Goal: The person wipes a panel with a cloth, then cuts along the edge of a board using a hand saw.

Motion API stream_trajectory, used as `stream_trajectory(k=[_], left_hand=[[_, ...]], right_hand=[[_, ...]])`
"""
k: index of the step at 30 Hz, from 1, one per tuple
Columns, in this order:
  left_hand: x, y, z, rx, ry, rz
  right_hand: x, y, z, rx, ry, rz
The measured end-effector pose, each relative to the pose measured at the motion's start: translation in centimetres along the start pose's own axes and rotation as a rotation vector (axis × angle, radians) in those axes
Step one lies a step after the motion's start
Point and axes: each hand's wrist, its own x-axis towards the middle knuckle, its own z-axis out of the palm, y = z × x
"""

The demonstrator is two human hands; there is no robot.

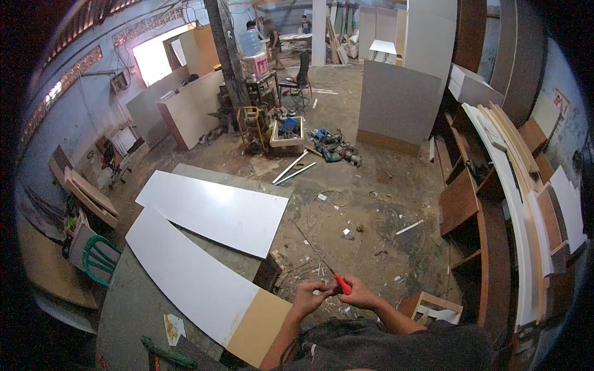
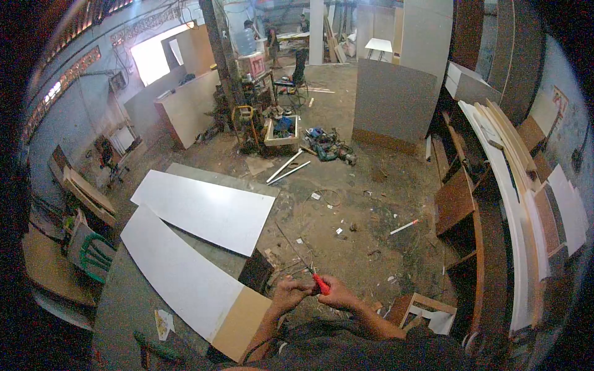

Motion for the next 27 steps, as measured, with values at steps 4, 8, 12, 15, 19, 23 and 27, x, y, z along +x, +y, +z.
stream_trajectory(k=[4,8,12,15,19,23,27], left_hand=[[-0.4,0.4,-0.1,-0.201,-0.061,-0.052],[-0.3,0.3,-0.1,-0.312,-0.109,-0.062],[0.2,2.5,-2.7,-0.12,0.134,-0.273],[-0.3,1.2,-3.6,-0.155,0.286,-0.23],[-1.2,-1.3,-3.2,-0.205,0.24,-0.196],[-0.8,-2.7,0.5,-0.514,0.285,-0.055],[-0.5,1.6,1.4,-0.404,0.23,-0.053]], right_hand=[[0.2,1.6,-0.5,-0.027,-0.093,-0.022],[0.5,4.3,-0.5,0.033,-0.087,-0.013],[0.1,2.9,-0.8,0.165,-0.015,0.039],[0.4,3.5,-0.9,0.059,0.114,0.104],[0.2,2.8,-0.7,-0.069,0.187,0.061],[0.1,1.4,0.8,-0.073,0.263,0.113],[0.7,2.6,2.0,0.038,0.316,0.129]])
